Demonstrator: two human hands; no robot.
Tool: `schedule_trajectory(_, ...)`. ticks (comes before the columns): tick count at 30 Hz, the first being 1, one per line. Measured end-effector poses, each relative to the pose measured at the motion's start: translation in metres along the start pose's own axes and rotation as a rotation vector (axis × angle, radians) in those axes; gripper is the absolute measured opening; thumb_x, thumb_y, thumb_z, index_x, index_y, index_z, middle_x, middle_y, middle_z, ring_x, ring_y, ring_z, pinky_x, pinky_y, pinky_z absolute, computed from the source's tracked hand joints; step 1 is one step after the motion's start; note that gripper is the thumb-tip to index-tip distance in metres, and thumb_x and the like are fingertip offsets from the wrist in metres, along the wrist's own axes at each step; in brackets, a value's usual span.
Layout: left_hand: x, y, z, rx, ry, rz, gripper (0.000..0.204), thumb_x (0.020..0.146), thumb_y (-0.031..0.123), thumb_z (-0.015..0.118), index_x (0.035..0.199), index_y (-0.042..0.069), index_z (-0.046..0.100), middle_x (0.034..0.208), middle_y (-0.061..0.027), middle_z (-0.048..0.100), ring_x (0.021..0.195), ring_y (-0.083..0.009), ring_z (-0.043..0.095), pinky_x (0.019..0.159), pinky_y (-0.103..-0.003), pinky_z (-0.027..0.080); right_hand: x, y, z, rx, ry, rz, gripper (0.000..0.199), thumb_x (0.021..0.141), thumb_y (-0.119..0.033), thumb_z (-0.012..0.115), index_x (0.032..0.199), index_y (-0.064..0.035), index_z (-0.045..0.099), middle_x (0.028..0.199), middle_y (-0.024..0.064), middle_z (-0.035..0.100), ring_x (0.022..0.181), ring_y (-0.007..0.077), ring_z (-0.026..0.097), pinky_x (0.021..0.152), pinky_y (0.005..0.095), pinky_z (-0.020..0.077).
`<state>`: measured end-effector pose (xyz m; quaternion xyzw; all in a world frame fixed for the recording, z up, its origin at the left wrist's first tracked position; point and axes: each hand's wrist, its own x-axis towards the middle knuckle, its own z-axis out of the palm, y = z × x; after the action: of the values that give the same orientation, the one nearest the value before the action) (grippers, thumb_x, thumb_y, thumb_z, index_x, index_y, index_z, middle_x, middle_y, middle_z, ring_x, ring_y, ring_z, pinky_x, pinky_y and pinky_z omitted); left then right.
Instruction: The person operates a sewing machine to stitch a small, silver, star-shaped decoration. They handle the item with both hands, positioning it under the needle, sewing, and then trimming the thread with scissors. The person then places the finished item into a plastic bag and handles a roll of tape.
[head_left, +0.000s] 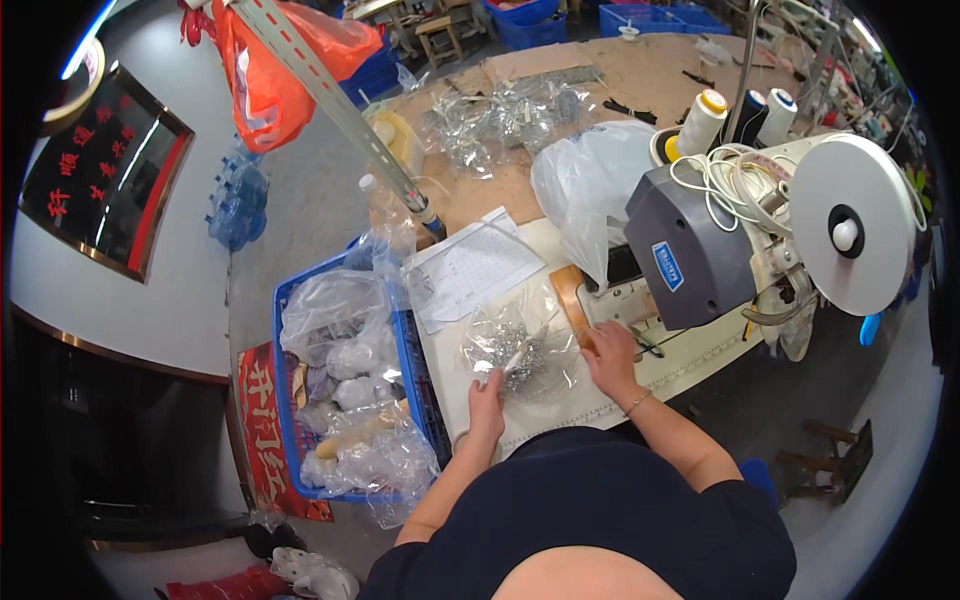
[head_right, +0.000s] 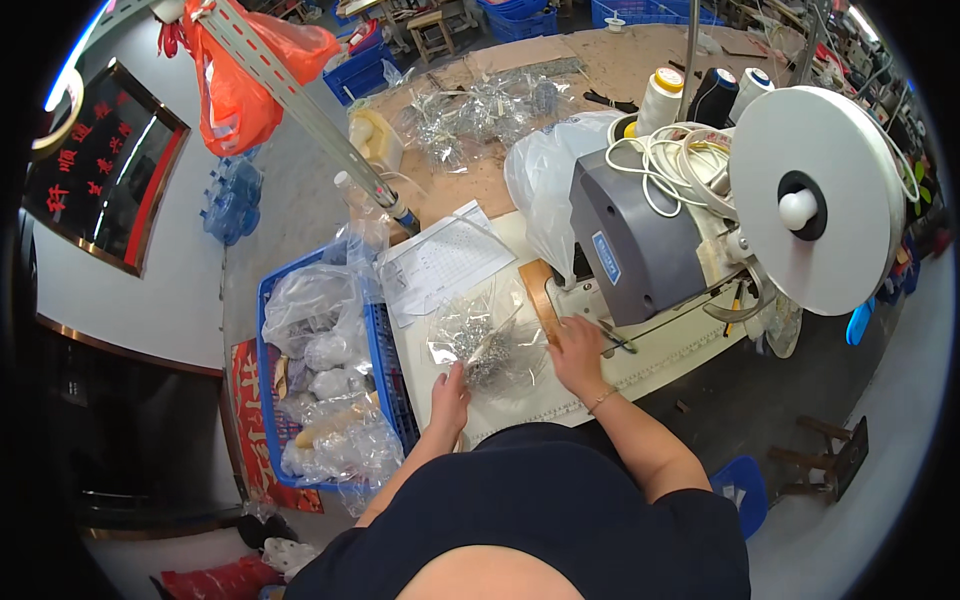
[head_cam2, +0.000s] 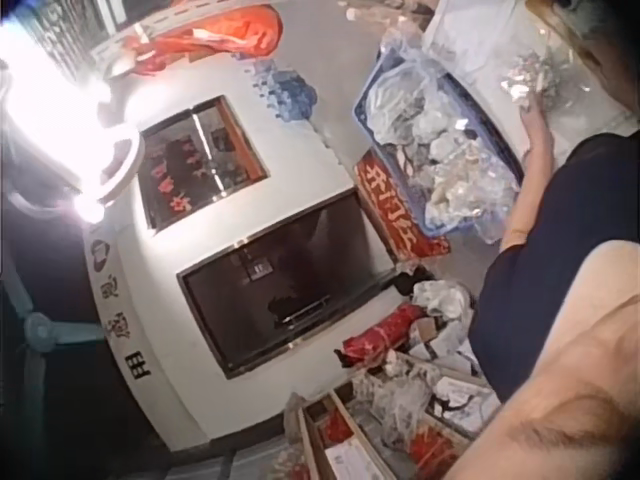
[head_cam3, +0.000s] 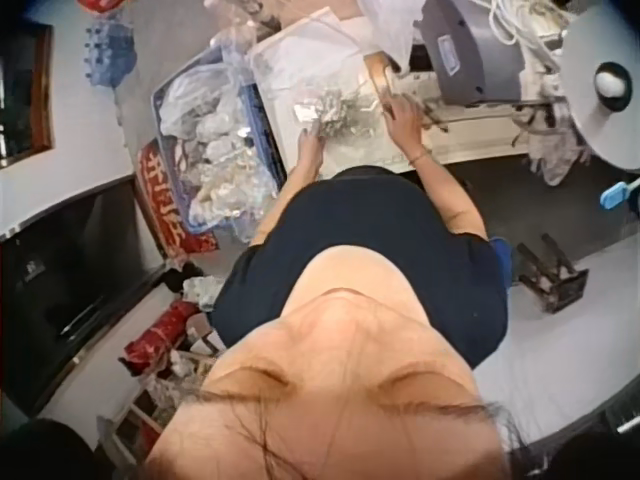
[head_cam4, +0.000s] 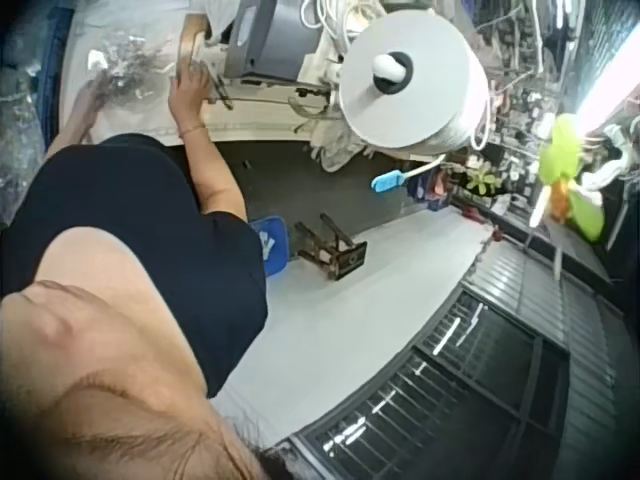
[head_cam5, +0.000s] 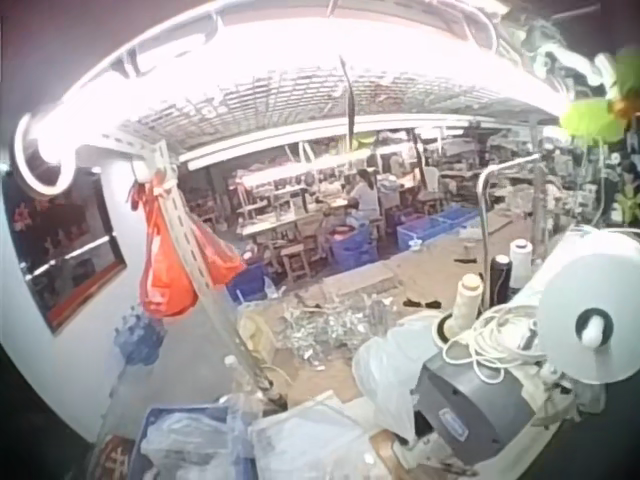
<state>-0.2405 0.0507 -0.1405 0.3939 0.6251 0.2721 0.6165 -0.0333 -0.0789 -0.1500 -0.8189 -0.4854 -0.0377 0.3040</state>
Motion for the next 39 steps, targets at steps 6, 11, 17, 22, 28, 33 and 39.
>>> schedule_trajectory(6,0.028,-0.013,0.006,-0.208,-0.351,-0.06,0.068,0.075,0.021,0.075,0.128,-0.001,0.038,0.113,-0.0101,0.056,0.098,-0.0175,0.055,0.079,-0.032,0.044,0.028,-0.022,0.073,0.219,-0.22,0.191,0.046,0.076,-0.041,0.066,0.11,-0.009,0.062,0.118,0.012,0.053,0.112,0.0323,0.044,0.096,0.0427,0.0337)
schedule_trajectory(11,0.038,-0.016,-0.009,-0.295,-0.438,-0.232,0.057,0.077,0.017,0.073,0.124,0.007,0.042,0.11,-0.0064,0.058,0.098,-0.018,0.056,0.075,-0.034,0.045,0.036,-0.042,0.043,0.314,-0.315,0.059,0.037,0.075,-0.039,0.068,0.101,-0.013,0.068,0.11,0.0133,0.057,0.106,0.0309,0.049,0.094,0.0408,0.0366)
schedule_trajectory(17,0.014,-0.036,-0.024,-0.612,-0.568,-0.087,0.042,0.082,0.018,0.063,0.12,0.009,0.049,0.113,-0.0054,0.058,0.102,-0.0203,0.057,0.082,-0.038,0.048,0.044,-0.084,0.002,0.256,-0.245,-0.175,0.038,0.072,-0.04,0.07,0.102,-0.0165,0.068,0.114,0.0046,0.059,0.116,0.0349,0.044,0.096,0.0522,0.0314)
schedule_trajectory(22,0.014,-0.047,-0.016,-0.562,-0.429,-0.143,0.059,0.085,0.027,0.065,0.133,0.009,0.035,0.125,-0.0096,0.048,0.119,-0.0234,0.045,0.096,-0.041,0.039,0.031,-0.072,-0.026,0.363,0.085,-0.122,0.032,0.077,-0.033,0.067,0.099,-0.01,0.067,0.112,0.0067,0.06,0.115,0.0324,0.046,0.095,0.0499,0.0329)
schedule_trajectory(28,-0.024,-0.054,-0.012,-0.327,-0.298,-0.288,0.062,0.087,0.019,0.063,0.137,0.006,0.028,0.125,-0.0128,0.047,0.116,-0.0286,0.046,0.096,-0.04,0.04,-0.086,0.082,-0.046,0.131,0.047,0.304,0.012,0.081,-0.011,0.063,0.089,-0.0037,0.067,0.085,0.012,0.064,0.083,0.0283,0.06,0.075,0.0359,0.0486)
schedule_trajectory(33,-0.063,-0.095,-0.021,-0.034,-0.685,-0.34,0.04,0.087,0.015,0.063,0.121,0.0,0.049,0.105,-0.0093,0.061,0.1,-0.0178,0.059,0.089,-0.029,0.046,-0.111,0.154,-0.11,-0.056,0.235,0.403,0.011,0.08,-0.005,0.062,0.089,-0.0018,0.066,0.08,0.0132,0.062,0.069,0.0257,0.062,0.063,0.033,0.0497)
schedule_trajectory(39,-0.105,-0.134,0.037,-0.066,-0.656,-0.039,0.028,0.085,0.009,0.065,0.11,-0.001,0.058,0.102,-0.0076,0.064,0.096,-0.0125,0.059,0.087,-0.025,0.046,-0.073,0.216,-0.127,-0.061,0.206,0.36,0.009,0.081,-0.005,0.059,0.089,-0.0013,0.063,0.085,0.0136,0.06,0.078,0.03,0.059,0.068,0.0357,0.0479)
